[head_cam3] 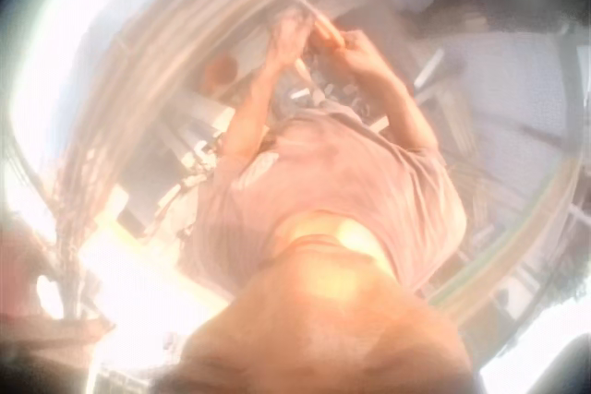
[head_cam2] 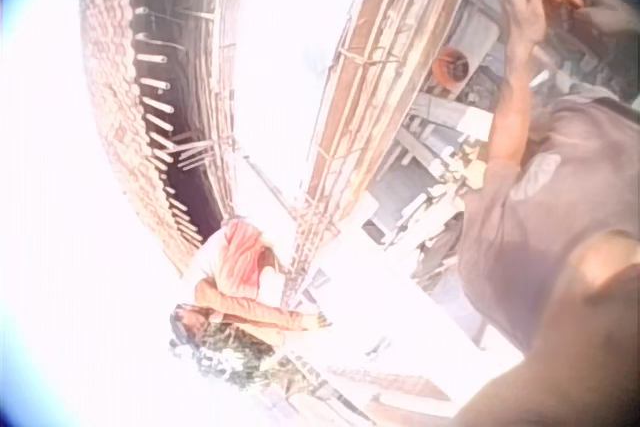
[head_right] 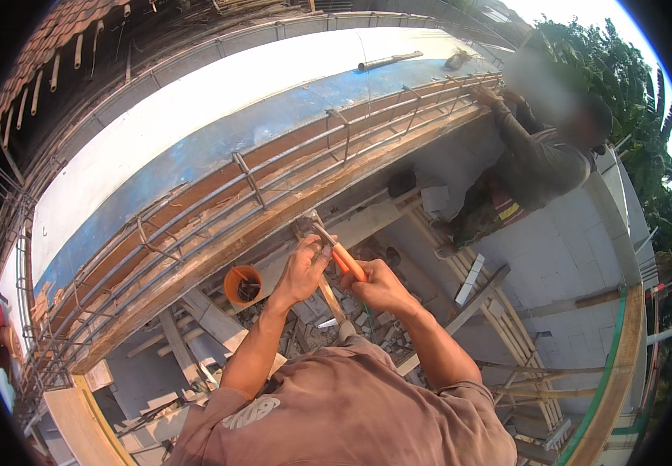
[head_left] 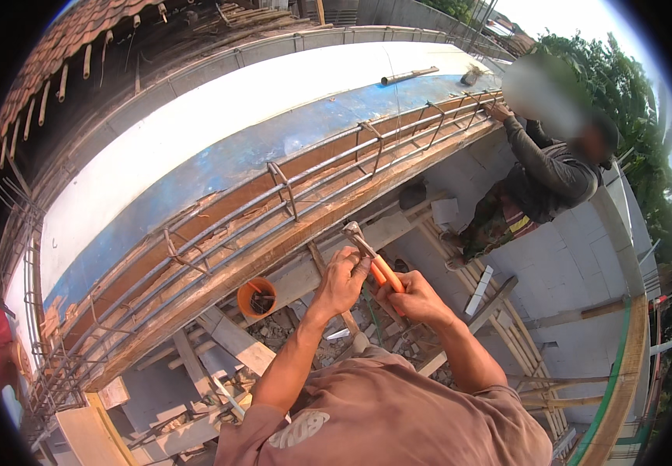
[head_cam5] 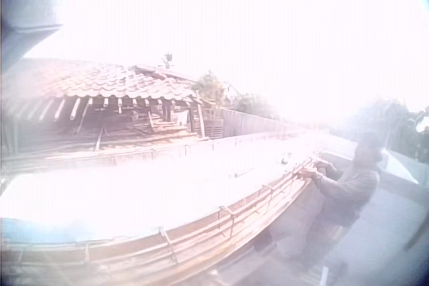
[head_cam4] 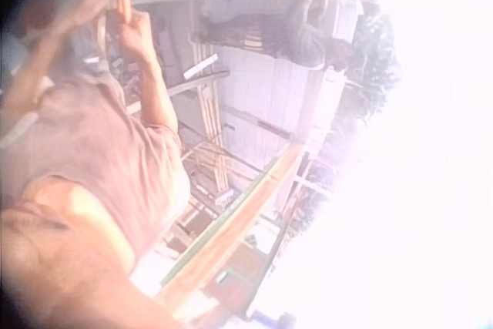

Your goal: The person secures metal rebar to a construction frame by twisting thin wire around the joints using pliers.

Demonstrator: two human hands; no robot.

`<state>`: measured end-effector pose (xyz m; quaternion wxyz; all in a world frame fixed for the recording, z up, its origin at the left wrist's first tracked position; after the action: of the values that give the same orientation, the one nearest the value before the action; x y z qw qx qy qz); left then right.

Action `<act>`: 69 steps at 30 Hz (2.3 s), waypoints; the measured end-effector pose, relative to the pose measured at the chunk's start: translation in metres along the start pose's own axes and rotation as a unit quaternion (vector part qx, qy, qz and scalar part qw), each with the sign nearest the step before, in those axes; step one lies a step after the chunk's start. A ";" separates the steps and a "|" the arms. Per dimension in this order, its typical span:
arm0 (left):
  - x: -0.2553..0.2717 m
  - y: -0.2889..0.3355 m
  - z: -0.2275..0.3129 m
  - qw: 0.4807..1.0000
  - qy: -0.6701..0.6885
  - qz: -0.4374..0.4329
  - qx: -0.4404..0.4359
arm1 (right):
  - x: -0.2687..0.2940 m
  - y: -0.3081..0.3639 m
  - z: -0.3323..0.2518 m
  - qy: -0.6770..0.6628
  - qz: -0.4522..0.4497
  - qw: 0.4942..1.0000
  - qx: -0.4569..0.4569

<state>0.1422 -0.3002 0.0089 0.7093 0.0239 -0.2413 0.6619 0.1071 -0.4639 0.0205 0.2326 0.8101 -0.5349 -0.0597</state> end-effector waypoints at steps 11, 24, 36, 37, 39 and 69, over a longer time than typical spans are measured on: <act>0.167 -0.050 -0.035 0.862 -0.406 0.302 -0.042 | -0.013 -0.067 -0.147 0.676 0.213 0.600 0.371; 0.150 -0.076 -0.071 0.908 -0.389 0.139 0.069 | -0.035 -0.131 -0.137 0.711 0.113 0.616 0.320; 0.146 -0.082 -0.072 0.902 -0.395 0.172 0.028 | -0.053 -0.119 -0.156 0.799 0.085 0.489 0.339; 0.146 -0.081 -0.072 0.901 -0.396 0.172 0.031 | -0.055 -0.119 -0.160 0.799 0.083 0.490 0.340; 0.147 -0.080 -0.072 0.892 -0.416 0.172 0.025 | -0.057 -0.120 -0.170 0.788 0.042 0.533 0.307; 0.138 -0.089 -0.069 0.897 -0.417 0.126 0.070 | -0.071 -0.091 -0.182 0.863 0.113 0.208 0.447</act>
<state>0.2497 -0.1590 0.0251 0.4507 0.3171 -0.4692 0.6900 0.2162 -0.3148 0.1309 0.1549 0.2632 -0.0284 0.9518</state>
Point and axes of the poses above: each hand's wrist, its own y-axis away from the middle knuckle, its own x-axis out of the back of the hand, z = x × y, the point moved 8 cm from there along -y, towards the middle knuckle, and after that the axes turned 8 degrees about -y, right-handed, at the moved point
